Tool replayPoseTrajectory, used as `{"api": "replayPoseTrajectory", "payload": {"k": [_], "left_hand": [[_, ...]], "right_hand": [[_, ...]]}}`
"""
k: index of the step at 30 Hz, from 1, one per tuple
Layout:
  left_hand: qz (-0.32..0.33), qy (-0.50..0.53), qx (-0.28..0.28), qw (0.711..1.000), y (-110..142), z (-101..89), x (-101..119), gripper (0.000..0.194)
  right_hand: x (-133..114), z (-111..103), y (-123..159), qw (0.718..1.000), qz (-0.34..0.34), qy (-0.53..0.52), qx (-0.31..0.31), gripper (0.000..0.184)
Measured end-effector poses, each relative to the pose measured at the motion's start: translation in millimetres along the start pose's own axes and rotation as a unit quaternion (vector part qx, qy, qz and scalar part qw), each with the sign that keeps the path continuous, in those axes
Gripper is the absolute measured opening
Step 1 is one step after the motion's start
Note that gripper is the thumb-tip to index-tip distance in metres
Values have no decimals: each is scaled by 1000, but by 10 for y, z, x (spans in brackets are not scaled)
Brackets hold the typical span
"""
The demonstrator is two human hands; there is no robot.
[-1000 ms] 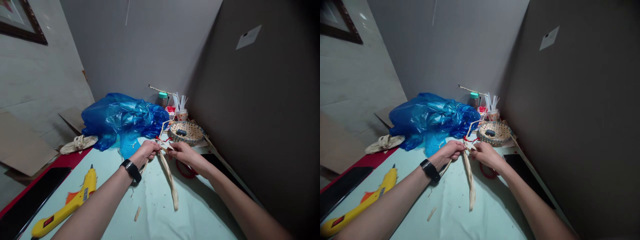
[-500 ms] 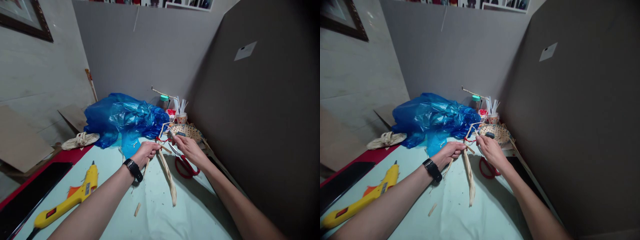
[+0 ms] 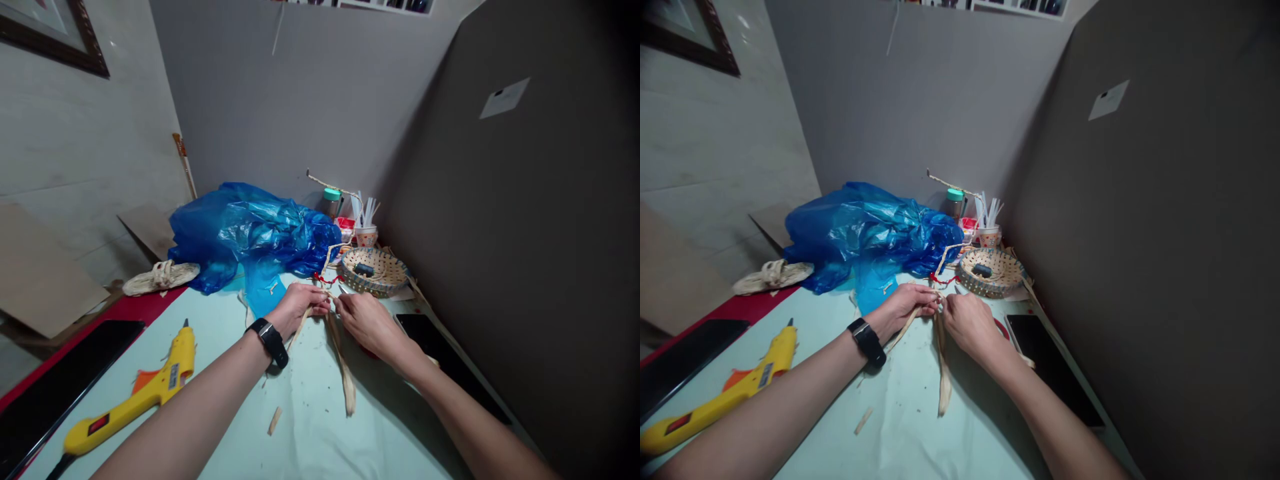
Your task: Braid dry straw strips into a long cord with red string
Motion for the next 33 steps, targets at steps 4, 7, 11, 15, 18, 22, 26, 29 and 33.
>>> {"api": "replayPoseTrajectory", "payload": {"k": [4,7,11,15,18,22,26,29,33], "left_hand": [[-1,2,-25,1000,-7,-1,-9,11],[3,5,-24,1000,-3,-8,3,12],[3,8,-12,1000,2,-7,9,15],[-4,0,-6,1000,-8,3,-17,14],[-4,-4,-6,1000,-9,10,-28,16],[-1,-9,-8,1000,1,14,-21,12],[1,-14,-7,1000,9,17,-14,12],[9,-15,2,1000,9,24,-7,12],[17,-15,22,999,5,49,2,12]], "right_hand": [[0,9,9,1000,-2,8,-14,44],[-30,-14,23,1000,6,1,-23,45],[-34,-30,13,1000,6,5,-24,46],[12,13,-5,1000,13,4,-21,46],[34,48,-10,1000,18,-1,-24,46],[25,44,-13,999,20,-15,-32,47],[15,17,-19,999,23,-26,-39,47],[15,12,-18,998,25,-30,-41,47],[14,24,-14,998,27,-29,-43,46]]}}
Point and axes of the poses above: each hand's wrist, its own y-axis away from the middle knuckle, its own z-axis out of the palm, x = y × z, the point moved 3 cm from there along -y, towards the middle knuckle, and after that the axes turned 11 degrees about -z, right-handed, at the moved point
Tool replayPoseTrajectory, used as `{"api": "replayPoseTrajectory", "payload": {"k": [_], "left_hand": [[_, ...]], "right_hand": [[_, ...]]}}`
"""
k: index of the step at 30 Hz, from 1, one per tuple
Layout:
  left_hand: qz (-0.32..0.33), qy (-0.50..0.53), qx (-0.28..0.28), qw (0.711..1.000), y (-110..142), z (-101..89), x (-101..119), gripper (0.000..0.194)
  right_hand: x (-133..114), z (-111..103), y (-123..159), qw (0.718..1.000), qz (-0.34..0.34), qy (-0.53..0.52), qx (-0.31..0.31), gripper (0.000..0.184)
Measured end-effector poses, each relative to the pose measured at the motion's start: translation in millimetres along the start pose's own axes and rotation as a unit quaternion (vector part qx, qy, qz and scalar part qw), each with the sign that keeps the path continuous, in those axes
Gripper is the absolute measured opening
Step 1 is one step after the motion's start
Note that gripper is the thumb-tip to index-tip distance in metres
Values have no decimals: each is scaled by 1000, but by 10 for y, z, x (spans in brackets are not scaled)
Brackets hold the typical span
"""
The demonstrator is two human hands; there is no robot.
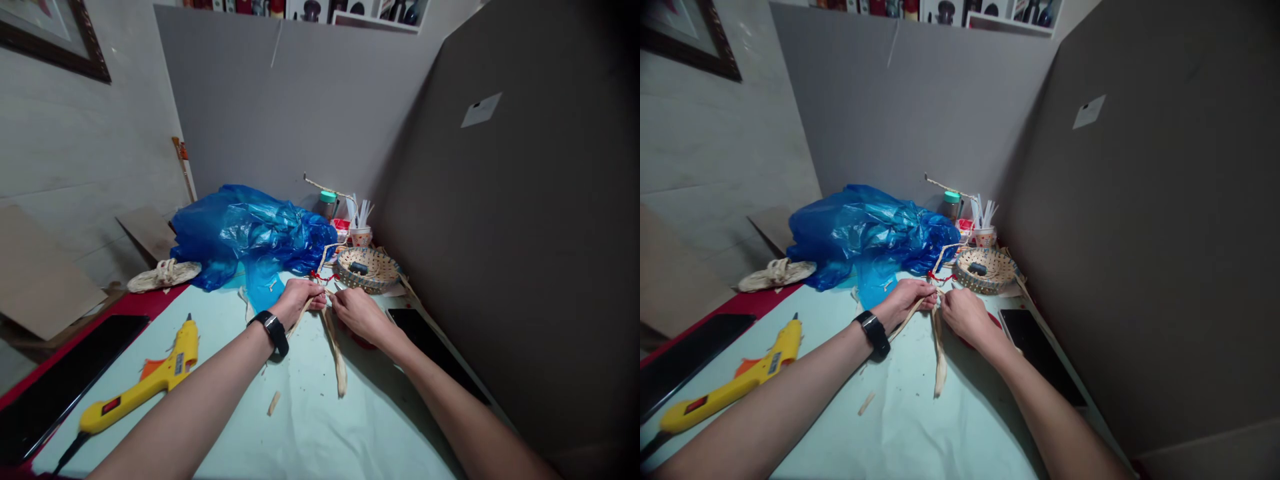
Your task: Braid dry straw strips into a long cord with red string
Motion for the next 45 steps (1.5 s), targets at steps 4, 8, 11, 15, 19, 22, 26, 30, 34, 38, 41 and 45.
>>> {"api": "replayPoseTrajectory", "payload": {"k": [4,8,11,15,19,22,26,30,34,38,41,45], "left_hand": [[15,1,22,1000,9,18,13,13],[21,7,37,999,8,7,14,12],[20,11,37,999,-10,-6,0,14],[19,12,17,1000,-23,-13,-22,16],[0,8,-11,1000,-7,-26,-24,16],[-13,5,-32,999,8,-41,-10,13],[-18,1,-45,999,-7,-57,-3,9],[-7,-11,-24,1000,-46,-62,-11,11],[7,-25,11,1000,-48,-56,-8,12],[17,-35,27,999,-17,-41,0,9],[20,-33,31,999,-1,-36,1,7],[19,-28,29,999,-1,-40,4,6]], "right_hand": [[3,-6,1,1000,6,7,1,47],[11,-42,6,1000,8,19,5,48],[14,-57,9,999,7,32,7,50],[-2,-56,11,999,5,51,11,49],[-11,-38,0,998,2,65,10,47],[7,-14,-13,997,0,71,12,46],[36,24,-26,997,-4,79,19,45],[48,59,-29,994,0,106,11,50],[43,44,-29,996,2,91,0,52],[75,-38,-32,997,22,70,10,45],[113,-93,-30,998,31,48,31,37],[132,-113,-3,997,41,55,30,33]]}}
Point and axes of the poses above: each hand's wrist, its own y-axis away from the middle knuckle, its own z-axis out of the palm, x = y × z, the point moved 3 cm from there along -y, towards the middle knuckle, and after that the axes turned 11 degrees about -z, right-handed, at the moved point
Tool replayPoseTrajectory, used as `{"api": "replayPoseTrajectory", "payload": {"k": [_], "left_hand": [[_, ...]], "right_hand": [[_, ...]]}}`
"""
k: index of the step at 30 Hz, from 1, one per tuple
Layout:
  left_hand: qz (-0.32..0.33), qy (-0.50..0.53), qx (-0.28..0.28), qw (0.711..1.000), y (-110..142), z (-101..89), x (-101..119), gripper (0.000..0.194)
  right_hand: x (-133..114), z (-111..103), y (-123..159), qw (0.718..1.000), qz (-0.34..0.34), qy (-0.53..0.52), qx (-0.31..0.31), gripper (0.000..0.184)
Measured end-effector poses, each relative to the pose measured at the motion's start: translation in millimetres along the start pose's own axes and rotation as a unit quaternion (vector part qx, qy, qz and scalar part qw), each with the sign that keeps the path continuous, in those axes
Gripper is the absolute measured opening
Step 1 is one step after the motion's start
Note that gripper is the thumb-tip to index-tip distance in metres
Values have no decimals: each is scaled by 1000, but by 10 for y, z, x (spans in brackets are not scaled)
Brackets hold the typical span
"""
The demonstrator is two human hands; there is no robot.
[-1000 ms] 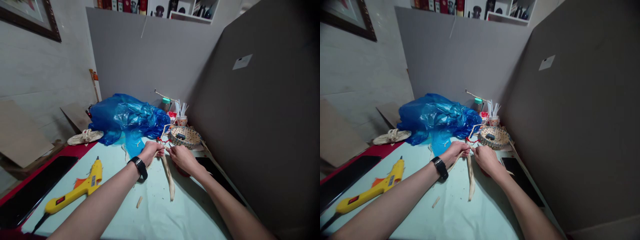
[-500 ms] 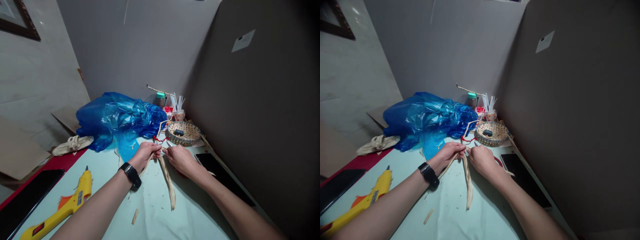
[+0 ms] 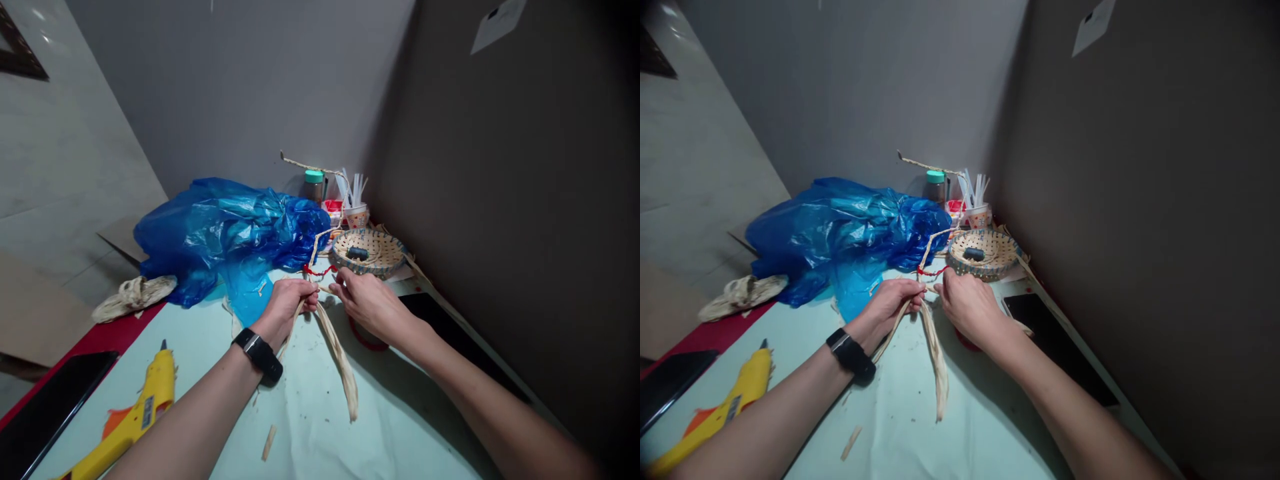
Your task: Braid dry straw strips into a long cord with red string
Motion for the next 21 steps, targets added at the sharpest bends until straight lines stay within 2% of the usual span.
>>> {"api": "replayPoseTrajectory", "payload": {"k": [3,6,12,16,21], "left_hand": [[-2,5,-9,1000,-9,-12,5,5],[-9,11,-14,1000,-18,-30,8,2],[-25,35,-3,999,-11,-22,-18,4],[-27,44,12,999,-11,2,-52,5],[-2,33,-5,999,-10,-8,-55,11]], "right_hand": [[-16,9,17,999,-15,38,-27,34],[-15,3,13,999,-23,32,-33,35],[-35,-68,10,999,-20,-16,35,18],[-214,-44,71,998,-39,17,55,15],[-497,83,126,991,-112,66,17,22]]}}
Point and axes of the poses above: each hand's wrist, its own y-axis away from the middle knuckle, its own z-axis out of the palm, x = y × z, the point moved 3 cm from there along -y, towards the middle knuckle, and after that the axes turned 11 degrees about -z, right-handed, at the moved point
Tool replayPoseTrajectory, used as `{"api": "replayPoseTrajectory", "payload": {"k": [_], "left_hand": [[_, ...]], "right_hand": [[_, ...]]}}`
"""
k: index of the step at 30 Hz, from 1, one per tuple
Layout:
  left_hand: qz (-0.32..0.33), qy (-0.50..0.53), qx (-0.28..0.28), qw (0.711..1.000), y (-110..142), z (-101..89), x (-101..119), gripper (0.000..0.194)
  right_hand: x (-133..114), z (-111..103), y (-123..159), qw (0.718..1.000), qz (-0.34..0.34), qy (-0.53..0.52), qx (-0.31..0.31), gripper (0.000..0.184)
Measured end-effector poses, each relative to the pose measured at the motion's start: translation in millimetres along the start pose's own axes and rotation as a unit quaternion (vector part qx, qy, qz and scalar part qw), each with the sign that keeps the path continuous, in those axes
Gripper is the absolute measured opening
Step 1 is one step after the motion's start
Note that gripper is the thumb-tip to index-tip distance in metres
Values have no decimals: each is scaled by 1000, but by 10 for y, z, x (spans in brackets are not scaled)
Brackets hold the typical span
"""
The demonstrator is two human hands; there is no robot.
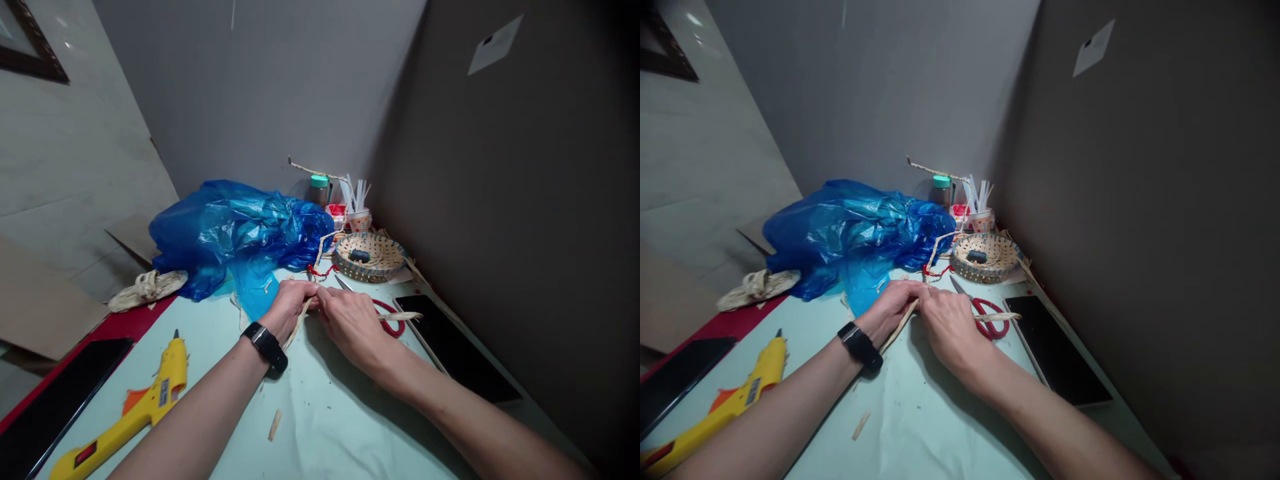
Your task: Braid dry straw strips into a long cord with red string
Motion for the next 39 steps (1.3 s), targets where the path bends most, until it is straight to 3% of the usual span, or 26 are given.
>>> {"api": "replayPoseTrajectory", "payload": {"k": [4,9,13,15,17,21,23,32,39], "left_hand": [[-8,-21,-37,999,3,-24,21,7],[-33,-45,-41,998,-23,-70,51,4],[-31,-50,-50,997,-16,-85,97,8],[-33,-46,-63,996,1,-84,121,6],[-39,-45,-74,995,16,-86,140,5],[-41,-67,-73,994,35,-97,173,8],[-31,-86,-68,993,45,-93,189,12],[26,-240,-31,970,113,-52,238,15],[122,-403,38,906,125,-46,313,11]], "right_hand": [[-137,66,-47,999,-9,38,-27,34],[-172,70,-73,999,-3,-1,-39,28],[63,-89,-46,992,10,-123,24,29],[233,-171,-54,978,22,-185,92,36],[360,-167,-96,962,21,-243,122,34],[396,121,-241,910,4,-414,27,31],[382,261,-304,896,18,-443,6,36],[485,406,-401,911,64,-406,31,36],[508,487,-399,912,86,-396,67,31]]}}
Point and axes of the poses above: each hand's wrist, its own y-axis away from the middle knuckle, its own z-axis out of the palm, x = y × z, the point moved 3 cm from there along -y, towards the middle knuckle, and after that the axes turned 11 degrees about -z, right-handed, at the moved point
